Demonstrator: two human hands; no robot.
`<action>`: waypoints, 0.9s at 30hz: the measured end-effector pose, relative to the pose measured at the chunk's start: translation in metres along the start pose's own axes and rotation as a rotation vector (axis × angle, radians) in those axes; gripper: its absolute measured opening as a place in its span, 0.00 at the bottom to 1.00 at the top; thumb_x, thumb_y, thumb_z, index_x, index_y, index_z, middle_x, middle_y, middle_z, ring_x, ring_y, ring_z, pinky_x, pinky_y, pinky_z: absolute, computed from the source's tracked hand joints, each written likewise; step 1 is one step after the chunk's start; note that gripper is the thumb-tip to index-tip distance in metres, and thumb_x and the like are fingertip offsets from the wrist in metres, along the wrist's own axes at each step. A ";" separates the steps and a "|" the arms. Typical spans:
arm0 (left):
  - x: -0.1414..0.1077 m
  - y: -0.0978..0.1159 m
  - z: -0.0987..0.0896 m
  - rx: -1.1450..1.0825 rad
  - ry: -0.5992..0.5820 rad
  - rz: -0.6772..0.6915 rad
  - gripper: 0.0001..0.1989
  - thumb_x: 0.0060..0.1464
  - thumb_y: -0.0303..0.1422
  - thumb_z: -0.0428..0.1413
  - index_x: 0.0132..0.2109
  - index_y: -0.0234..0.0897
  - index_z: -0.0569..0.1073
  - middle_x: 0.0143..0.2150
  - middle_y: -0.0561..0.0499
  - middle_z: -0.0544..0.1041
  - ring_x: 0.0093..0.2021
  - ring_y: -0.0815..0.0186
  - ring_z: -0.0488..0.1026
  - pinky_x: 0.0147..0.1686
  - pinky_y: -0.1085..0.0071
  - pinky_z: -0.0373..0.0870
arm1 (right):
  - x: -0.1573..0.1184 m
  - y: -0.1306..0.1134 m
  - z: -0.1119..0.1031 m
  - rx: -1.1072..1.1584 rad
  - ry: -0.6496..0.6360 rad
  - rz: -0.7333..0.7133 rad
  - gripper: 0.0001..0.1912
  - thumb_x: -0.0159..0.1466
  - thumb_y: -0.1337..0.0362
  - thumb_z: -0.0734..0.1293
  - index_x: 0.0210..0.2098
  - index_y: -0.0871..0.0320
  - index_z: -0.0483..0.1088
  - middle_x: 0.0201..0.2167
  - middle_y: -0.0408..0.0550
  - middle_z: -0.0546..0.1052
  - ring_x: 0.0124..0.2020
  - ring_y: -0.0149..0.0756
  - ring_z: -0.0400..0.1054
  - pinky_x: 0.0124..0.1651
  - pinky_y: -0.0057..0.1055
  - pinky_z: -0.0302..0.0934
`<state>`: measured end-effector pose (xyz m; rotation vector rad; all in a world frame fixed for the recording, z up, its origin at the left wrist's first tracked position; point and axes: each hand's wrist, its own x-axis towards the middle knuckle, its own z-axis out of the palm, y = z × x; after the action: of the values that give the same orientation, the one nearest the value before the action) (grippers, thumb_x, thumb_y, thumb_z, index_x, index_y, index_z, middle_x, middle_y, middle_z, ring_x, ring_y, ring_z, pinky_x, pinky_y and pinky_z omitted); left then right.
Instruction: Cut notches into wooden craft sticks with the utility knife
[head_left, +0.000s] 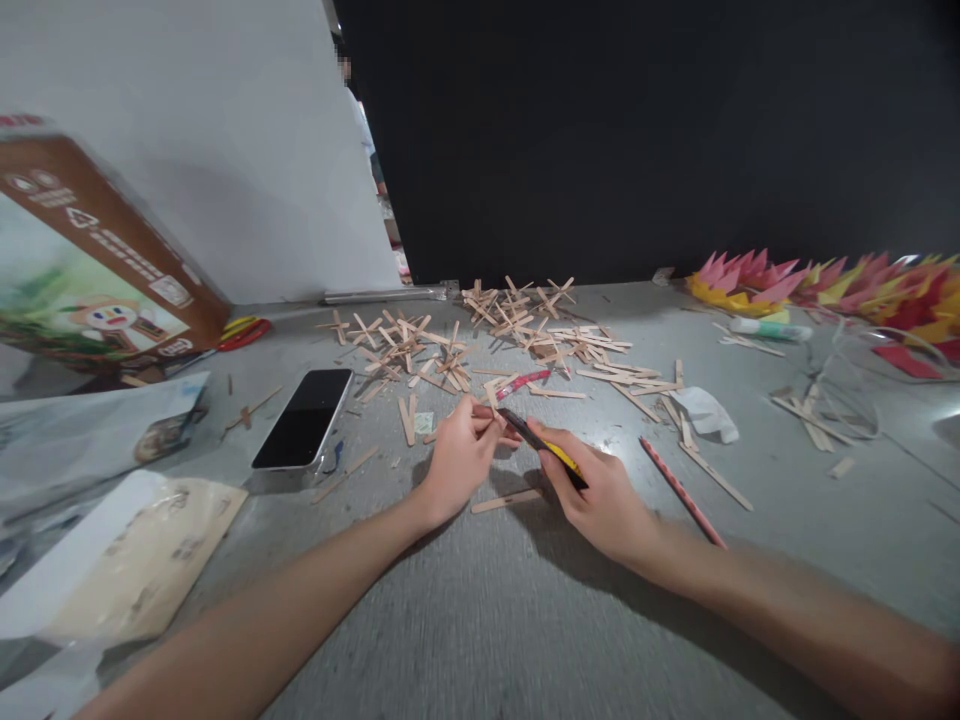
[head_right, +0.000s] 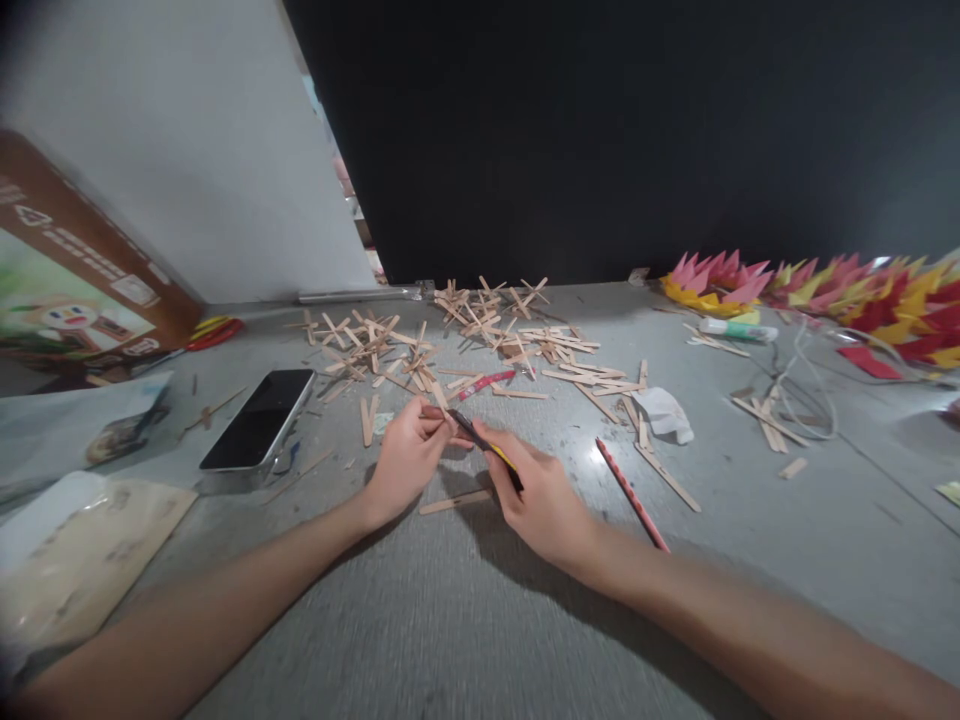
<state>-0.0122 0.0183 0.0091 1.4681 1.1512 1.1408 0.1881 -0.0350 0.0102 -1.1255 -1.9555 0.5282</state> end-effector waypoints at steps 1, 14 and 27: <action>0.000 0.000 0.000 0.003 -0.003 0.001 0.15 0.65 0.43 0.57 0.40 0.41 0.61 0.32 0.50 0.83 0.32 0.57 0.86 0.32 0.69 0.75 | 0.000 0.001 0.001 -0.009 0.001 -0.008 0.23 0.75 0.67 0.59 0.67 0.48 0.66 0.61 0.49 0.78 0.58 0.37 0.76 0.59 0.32 0.71; -0.001 -0.003 -0.001 -0.002 0.028 -0.007 0.13 0.63 0.38 0.58 0.38 0.41 0.61 0.28 0.56 0.77 0.30 0.58 0.85 0.28 0.72 0.72 | 0.000 -0.009 -0.001 0.099 -0.060 0.107 0.20 0.75 0.63 0.60 0.65 0.50 0.67 0.59 0.54 0.79 0.53 0.40 0.78 0.52 0.33 0.71; 0.000 0.000 0.000 -0.057 0.030 0.017 0.20 0.63 0.49 0.61 0.40 0.40 0.62 0.33 0.51 0.81 0.31 0.58 0.85 0.29 0.71 0.76 | 0.013 -0.017 -0.008 1.016 -0.193 0.612 0.26 0.69 0.47 0.69 0.61 0.50 0.66 0.28 0.36 0.68 0.17 0.21 0.44 0.18 0.22 0.41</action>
<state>-0.0123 0.0181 0.0094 1.4237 1.1192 1.2015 0.1814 -0.0332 0.0321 -0.9535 -1.1220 1.7539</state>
